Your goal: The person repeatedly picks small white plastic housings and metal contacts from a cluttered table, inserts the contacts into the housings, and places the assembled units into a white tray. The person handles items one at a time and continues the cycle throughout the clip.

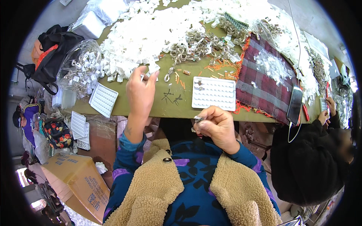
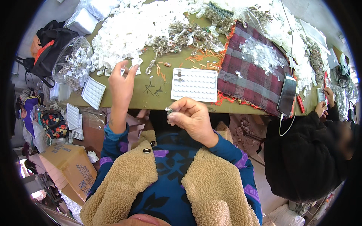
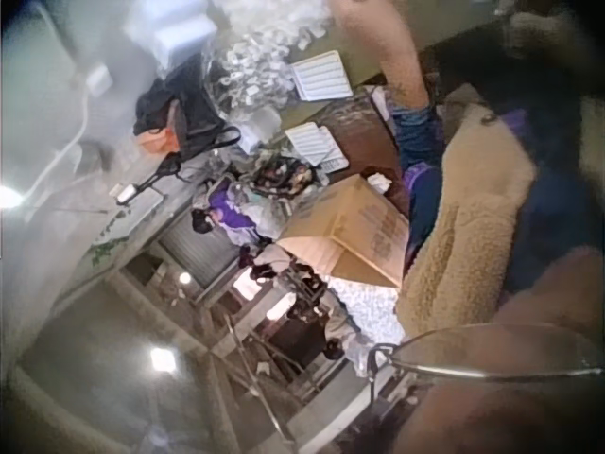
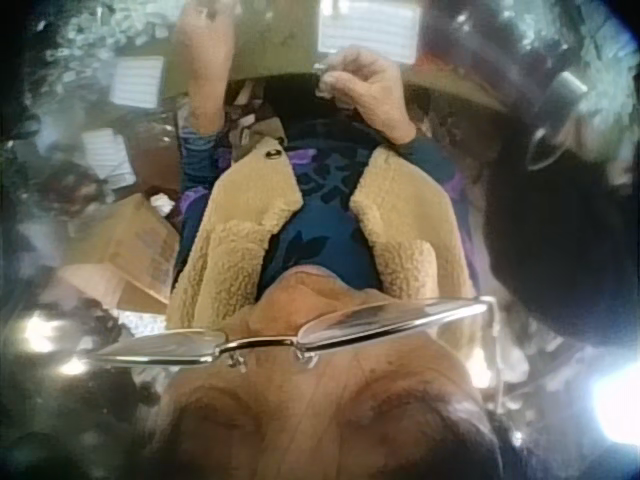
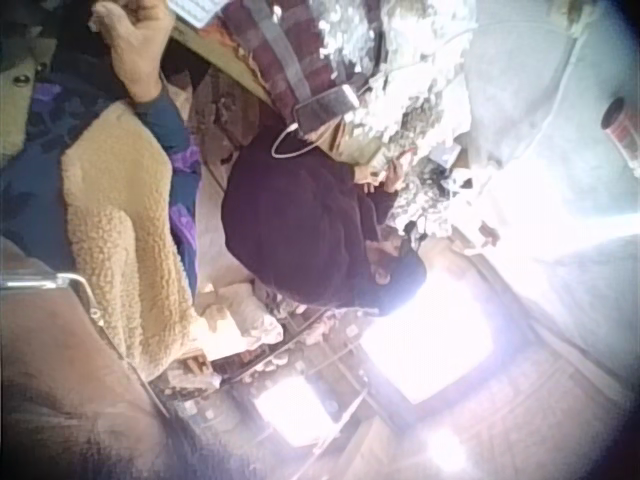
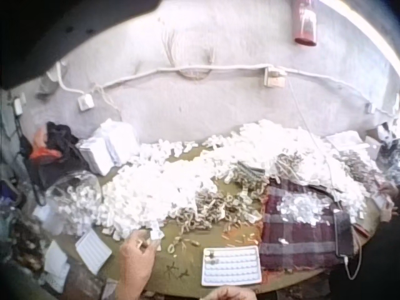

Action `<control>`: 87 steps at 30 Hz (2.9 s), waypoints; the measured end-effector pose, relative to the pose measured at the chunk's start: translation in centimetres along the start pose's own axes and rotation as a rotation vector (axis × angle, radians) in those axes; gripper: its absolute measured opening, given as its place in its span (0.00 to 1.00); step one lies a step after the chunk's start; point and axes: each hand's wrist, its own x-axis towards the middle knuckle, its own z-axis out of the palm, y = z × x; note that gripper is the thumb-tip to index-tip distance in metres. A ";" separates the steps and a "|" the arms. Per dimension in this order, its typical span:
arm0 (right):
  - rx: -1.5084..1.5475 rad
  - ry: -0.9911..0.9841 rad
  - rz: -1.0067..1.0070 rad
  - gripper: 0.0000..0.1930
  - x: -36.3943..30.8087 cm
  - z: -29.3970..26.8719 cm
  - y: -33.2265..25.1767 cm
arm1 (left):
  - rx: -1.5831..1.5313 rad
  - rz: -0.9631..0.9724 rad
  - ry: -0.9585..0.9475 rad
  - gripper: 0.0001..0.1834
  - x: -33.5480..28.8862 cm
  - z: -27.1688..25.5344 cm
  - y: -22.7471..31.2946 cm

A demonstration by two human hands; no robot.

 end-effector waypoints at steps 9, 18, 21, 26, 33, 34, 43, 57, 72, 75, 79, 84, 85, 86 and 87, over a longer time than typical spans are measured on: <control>-0.249 -0.018 0.124 0.06 0.8 0.3 0.2 | 0.007 -0.022 -0.118 0.16 2.9 1.4 -3.0; 0.027 0.084 -0.041 0.07 3.7 2.2 0.9 | -0.199 0.460 -0.132 0.16 -3.9 -1.8 1.7; 0.076 0.112 0.021 0.06 4.0 2.1 1.1 | -0.169 0.653 -0.205 0.20 -5.9 -1.8 2.6; 0.037 0.158 0.119 0.07 3.8 1.3 1.0 | -0.140 0.765 -0.259 0.23 -6.4 -1.6 2.5; -0.172 0.139 -0.180 0.05 2.6 1.5 0.6 | -0.923 -0.122 -0.245 0.15 -7.9 -2.2 3.3; -0.265 0.135 -0.223 0.05 2.3 1.7 0.8 | -1.039 -0.325 -0.352 0.15 -7.9 -2.6 3.2; -0.376 0.011 -0.297 0.04 2.0 2.7 1.3 | -1.494 -0.676 -0.680 0.17 -8.1 -1.9 1.9; -0.310 0.225 0.118 0.05 2.4 3.3 0.1 | -1.371 -0.475 -0.549 0.15 -9.4 -1.8 1.4; -1.091 0.083 -0.686 0.12 2.2 2.8 2.0 | -1.252 -0.517 -0.450 0.17 -10.6 -1.7 2.1; -0.924 0.088 -0.578 0.13 1.6 2.9 1.8 | -1.234 -0.405 -0.415 0.17 -10.4 -2.2 2.4; -0.772 0.145 -0.355 0.13 0.7 3.2 1.8 | -1.321 -0.327 -0.429 0.12 -10.2 -2.1 2.4; -0.826 0.165 -0.363 0.06 0.6 3.2 1.9 | -1.327 -0.259 -0.439 0.11 -10.3 -2.1 2.4; -0.833 0.170 -0.363 0.06 0.6 3.2 1.9 | -1.323 -0.250 -0.435 0.12 -10.3 -2.1 2.4; -0.836 0.184 -0.371 0.05 0.6 3.2 1.8 | -1.296 -0.218 -0.430 0.12 -10.4 -2.1 2.5; -0.843 0.189 -0.380 0.05 0.5 3.2 1.8 | -1.267 -0.195 -0.421 0.12 -10.4 -2.2 2.5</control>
